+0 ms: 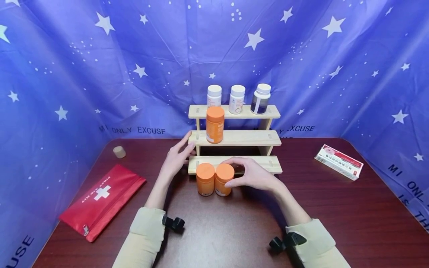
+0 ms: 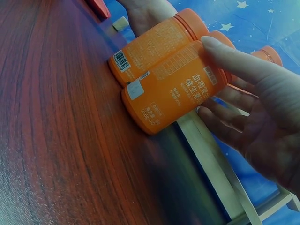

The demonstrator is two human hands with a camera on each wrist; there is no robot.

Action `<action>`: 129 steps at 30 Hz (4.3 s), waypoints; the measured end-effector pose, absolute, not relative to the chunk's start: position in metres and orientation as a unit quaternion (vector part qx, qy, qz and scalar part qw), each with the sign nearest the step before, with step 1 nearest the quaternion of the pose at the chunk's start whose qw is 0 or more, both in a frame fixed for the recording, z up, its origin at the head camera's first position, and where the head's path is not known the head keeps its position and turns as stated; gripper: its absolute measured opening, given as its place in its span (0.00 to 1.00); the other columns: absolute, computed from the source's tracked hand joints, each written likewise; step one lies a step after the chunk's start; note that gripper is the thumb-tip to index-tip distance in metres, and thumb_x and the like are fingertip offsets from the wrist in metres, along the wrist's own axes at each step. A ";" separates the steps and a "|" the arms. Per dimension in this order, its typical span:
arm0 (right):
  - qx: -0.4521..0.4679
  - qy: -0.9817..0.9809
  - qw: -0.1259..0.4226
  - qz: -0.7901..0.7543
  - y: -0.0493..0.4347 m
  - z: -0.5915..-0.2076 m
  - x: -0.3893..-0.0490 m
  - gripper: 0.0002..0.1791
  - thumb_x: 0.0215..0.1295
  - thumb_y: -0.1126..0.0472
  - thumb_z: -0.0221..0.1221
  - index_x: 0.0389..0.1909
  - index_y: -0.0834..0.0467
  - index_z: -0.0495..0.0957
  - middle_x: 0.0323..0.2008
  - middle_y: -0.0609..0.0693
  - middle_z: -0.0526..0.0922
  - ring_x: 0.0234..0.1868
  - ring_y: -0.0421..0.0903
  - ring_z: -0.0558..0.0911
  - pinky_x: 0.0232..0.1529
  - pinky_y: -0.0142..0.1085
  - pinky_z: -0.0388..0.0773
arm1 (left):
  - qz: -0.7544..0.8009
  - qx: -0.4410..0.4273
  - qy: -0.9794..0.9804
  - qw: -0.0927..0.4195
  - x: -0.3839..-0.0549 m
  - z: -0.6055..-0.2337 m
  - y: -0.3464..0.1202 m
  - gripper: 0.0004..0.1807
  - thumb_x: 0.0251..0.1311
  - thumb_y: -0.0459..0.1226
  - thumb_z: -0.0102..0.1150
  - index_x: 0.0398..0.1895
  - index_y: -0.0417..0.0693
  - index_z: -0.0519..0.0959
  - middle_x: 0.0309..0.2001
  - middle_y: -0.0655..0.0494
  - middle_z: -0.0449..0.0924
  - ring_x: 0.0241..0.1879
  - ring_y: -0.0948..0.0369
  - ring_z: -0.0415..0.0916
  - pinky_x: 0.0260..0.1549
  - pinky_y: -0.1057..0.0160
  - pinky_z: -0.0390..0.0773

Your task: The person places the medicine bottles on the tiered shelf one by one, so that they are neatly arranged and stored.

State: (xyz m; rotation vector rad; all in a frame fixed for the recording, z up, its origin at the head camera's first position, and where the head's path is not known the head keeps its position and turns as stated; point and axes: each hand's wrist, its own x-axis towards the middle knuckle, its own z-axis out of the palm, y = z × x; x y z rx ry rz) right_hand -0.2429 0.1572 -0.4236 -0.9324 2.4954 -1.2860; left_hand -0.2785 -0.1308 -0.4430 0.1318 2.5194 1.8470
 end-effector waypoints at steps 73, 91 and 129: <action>-0.180 0.805 -0.093 -0.558 0.197 -0.349 -0.272 0.26 0.63 0.59 0.71 0.61 0.57 0.80 0.47 0.39 0.86 0.49 0.37 0.84 0.52 0.29 0.82 | 0.587 0.044 0.808 -0.001 -0.277 -0.442 -0.130 0.32 0.73 0.59 0.53 0.78 0.81 0.59 0.48 0.39 0.88 0.51 0.50 0.86 0.48 0.51 0.87; -0.161 0.828 -0.114 -0.526 0.178 -0.339 -0.307 0.28 0.59 0.51 0.74 0.60 0.49 0.82 0.49 0.45 0.86 0.45 0.42 0.83 0.47 0.30 0.80 | 0.592 0.045 0.805 0.001 -0.278 -0.441 -0.131 0.31 0.74 0.59 0.52 0.77 0.83 0.60 0.48 0.39 0.88 0.51 0.50 0.86 0.50 0.47 0.86; -0.149 0.839 -0.138 -0.505 0.164 -0.352 -0.320 0.30 0.58 0.48 0.75 0.62 0.49 0.81 0.51 0.51 0.85 0.50 0.44 0.83 0.53 0.33 0.77 | 0.599 0.036 0.800 0.027 -0.271 -0.427 -0.128 0.31 0.77 0.53 0.51 0.80 0.76 0.58 0.53 0.32 0.85 0.57 0.43 0.83 0.55 0.42 0.83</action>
